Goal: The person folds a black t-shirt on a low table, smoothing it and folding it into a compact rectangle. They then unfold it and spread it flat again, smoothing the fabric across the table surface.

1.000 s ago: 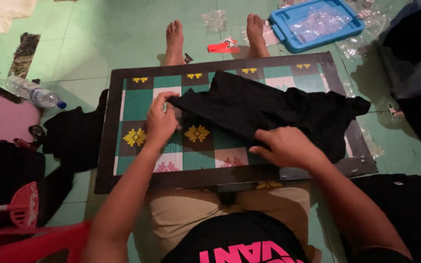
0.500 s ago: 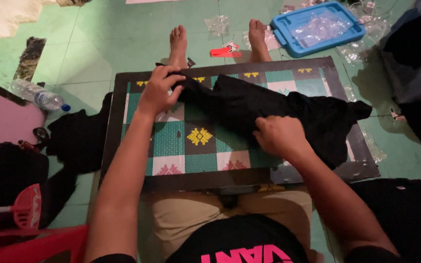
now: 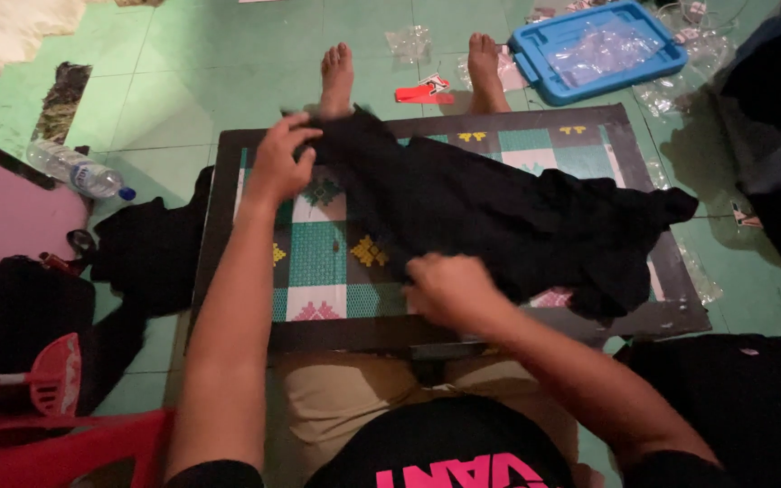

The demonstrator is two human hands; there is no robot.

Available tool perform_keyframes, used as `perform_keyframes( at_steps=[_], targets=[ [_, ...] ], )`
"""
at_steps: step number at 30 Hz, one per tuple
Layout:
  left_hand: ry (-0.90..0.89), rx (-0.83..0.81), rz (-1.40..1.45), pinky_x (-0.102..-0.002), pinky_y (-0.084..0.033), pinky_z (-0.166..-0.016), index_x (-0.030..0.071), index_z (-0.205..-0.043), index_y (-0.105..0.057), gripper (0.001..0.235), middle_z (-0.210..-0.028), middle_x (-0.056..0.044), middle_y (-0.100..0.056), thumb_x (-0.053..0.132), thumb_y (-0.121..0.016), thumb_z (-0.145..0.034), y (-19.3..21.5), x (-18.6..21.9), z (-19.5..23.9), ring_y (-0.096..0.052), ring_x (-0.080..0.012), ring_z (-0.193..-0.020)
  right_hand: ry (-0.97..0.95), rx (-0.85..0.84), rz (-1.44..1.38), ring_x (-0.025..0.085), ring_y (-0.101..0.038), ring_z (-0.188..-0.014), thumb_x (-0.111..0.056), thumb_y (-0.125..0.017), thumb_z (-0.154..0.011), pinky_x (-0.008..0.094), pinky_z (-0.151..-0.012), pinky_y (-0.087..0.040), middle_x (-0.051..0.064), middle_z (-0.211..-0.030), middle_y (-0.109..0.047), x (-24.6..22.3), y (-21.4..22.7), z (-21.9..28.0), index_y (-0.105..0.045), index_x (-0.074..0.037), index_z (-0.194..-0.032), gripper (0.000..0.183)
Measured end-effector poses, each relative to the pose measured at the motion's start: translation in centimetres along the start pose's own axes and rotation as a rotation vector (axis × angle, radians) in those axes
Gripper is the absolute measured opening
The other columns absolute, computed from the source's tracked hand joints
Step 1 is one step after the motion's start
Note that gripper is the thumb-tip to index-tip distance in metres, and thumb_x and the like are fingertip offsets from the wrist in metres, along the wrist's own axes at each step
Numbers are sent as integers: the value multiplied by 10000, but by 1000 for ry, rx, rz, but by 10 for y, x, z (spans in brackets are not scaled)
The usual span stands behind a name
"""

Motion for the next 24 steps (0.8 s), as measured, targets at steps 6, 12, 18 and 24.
perform_keyframes(
  at_steps=[6,12,18,24],
  targets=[
    [-54,113,-83,-549,-392,-1125,122,-1346,-648,576,-1329,-201,-613,-14,-676,-788,-7,30,38,-581,-429,-1267,-50,-2,-299,440,-739,-812,-419,-730,-856,548,-610,-592,151,-1043,-676,-23,-14,-22,-509,-164,-1469,700],
    [-133,-54,106,-442,-474,-1010,276,-1148,-746,331,-1076,5,-754,342,-755,-823,-13,160,102,-691,-262,-1088,-232,162,-19,335,-658,-1110,-280,-790,-838,458,-948,-508,101,-1129,-703,63,65,43,-704,-167,-1287,471],
    [-260,-315,-175,-536,-340,-1096,248,-1355,-623,627,-1173,-1,-616,648,-644,-874,-76,182,121,-562,-225,-1182,-234,144,230,283,-550,-1266,-360,-745,-767,483,-1077,-407,9,-1197,-632,156,25,104,-645,-299,-1419,662],
    [-444,-328,-44,-459,-471,-936,189,-1295,-652,675,-1201,-74,-584,616,-762,-785,-49,178,109,-587,-304,-1139,-143,327,218,277,-583,-1070,-356,-799,-668,425,-897,-475,-9,-1089,-593,178,43,112,-686,-285,-832,211]
  ],
)
Point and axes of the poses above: each hand's wrist, its own z-axis away from the middle knuckle, its own y-axis out of the back of the hand, x = y × z, the point moved 1 cm from there along -z, towards the middle knuckle
